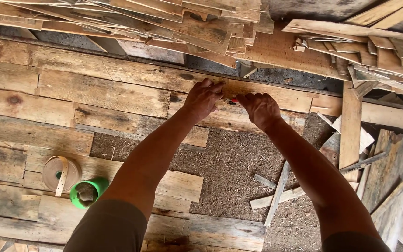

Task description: Measure, mark, and cut wood veneer pieces to fit into a wooden surface.

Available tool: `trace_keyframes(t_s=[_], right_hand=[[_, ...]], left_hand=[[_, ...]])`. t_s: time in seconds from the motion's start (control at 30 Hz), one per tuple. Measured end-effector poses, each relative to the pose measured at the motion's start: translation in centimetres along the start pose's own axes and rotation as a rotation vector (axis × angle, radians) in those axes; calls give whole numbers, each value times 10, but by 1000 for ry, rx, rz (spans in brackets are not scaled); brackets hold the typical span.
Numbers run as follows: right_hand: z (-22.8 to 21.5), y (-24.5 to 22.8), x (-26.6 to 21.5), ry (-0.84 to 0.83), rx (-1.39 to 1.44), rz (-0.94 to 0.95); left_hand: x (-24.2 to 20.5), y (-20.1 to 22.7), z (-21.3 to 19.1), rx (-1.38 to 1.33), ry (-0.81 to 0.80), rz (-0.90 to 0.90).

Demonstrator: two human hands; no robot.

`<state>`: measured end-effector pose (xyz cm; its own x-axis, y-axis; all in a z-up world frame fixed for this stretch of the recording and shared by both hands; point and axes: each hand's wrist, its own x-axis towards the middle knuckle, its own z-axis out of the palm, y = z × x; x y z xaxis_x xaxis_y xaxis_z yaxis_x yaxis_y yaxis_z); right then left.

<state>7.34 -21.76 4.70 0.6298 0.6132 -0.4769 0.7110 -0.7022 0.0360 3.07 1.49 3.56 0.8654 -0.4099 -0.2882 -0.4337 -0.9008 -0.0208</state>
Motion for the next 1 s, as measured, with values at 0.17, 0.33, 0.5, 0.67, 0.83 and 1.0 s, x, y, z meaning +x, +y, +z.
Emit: trace_keyframes(t_s=[0.17,0.33,0.5,0.67,0.83,1.0], right_hand=[[2,5,-3,53,2,-29],[26,16,3,243,27,-85],[-2,31,-25,-3,11,-4],[10,31,-33,-117,-150,46],[17,45,-32,209,80,-34],[-38,20,-35,17,128,58]], left_hand=[[5,2,12,12,42,-17],[6,-1,6,-42,42,-16],[16,1,46,42,115,-19],[7,3,8,79,52,30],[10,2,1,16,-37,-15],[19,1,16,106,-44,-24]])
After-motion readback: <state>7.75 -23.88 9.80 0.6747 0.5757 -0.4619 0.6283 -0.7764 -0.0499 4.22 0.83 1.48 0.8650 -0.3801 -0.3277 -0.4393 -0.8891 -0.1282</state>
